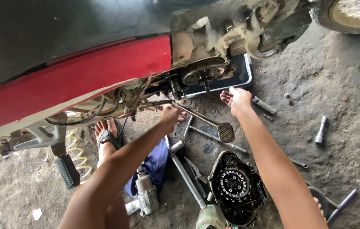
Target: The person removes a circular engine cover and internal components from a motorcycle engine using a wrench and hands. They place the parts into a metal tray and continue to disassemble and handle small engine parts on the floor.
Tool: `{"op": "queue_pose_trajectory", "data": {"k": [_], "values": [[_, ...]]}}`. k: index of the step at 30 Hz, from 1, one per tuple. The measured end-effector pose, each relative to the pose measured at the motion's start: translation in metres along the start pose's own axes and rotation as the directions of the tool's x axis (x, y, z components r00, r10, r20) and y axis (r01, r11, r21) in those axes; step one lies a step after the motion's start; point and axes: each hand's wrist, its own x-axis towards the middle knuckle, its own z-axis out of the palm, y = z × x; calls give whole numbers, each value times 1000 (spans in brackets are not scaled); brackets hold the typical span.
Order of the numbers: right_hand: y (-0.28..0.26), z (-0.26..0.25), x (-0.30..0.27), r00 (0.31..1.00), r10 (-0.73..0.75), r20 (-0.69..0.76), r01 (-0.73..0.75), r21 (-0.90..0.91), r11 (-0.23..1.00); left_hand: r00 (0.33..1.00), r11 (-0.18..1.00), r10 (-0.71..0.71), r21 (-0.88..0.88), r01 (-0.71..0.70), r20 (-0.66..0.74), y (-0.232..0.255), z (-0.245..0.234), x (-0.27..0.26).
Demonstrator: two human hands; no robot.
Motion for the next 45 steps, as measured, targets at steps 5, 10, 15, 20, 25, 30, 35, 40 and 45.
{"op": "queue_pose_trajectory", "data": {"k": [5, 10, 15, 20, 25, 30, 35, 40, 45], "values": [[-1, -1, 12, 1000, -8, -6, 8, -14, 1000, 1000, 1000, 28, -4, -28, 11, 17, 5, -7], [-5, 4, 2, 1000, -12, -11, 12, -3, 1000, 998, 994, 33, -102, -28, 46, 3, -2, -2], [-14, 3, -17, 996, 74, -42, -75, -10, 997, 994, 719, 55, 687, -108, 100, 14, 0, -46], [-71, 32, -140, 994, 112, 11, -112, 35, 993, 799, 231, 356, 783, -578, 485, 18, -2, -121], [-109, 53, -230, 970, -72, 233, 23, 208, 978, 288, 42, 727, 378, -925, 624, 86, 17, -170], [-93, 80, -240, 974, 97, 205, -190, 501, 844, 345, 99, 886, 602, -793, 309, 156, 41, -182], [-59, 100, -220, 966, 48, 254, -215, 688, 693, 361, 111, 874, 589, -801, 326, 153, 43, -153], [-48, 115, -212, 954, -30, 298, -214, 747, 629, 351, 140, 878, 527, -838, 325, 148, 38, -135], [-48, 123, -215, 948, -96, 303, -202, 809, 552, 462, 414, 845, 218, -884, 269, 140, 43, -130]]}}
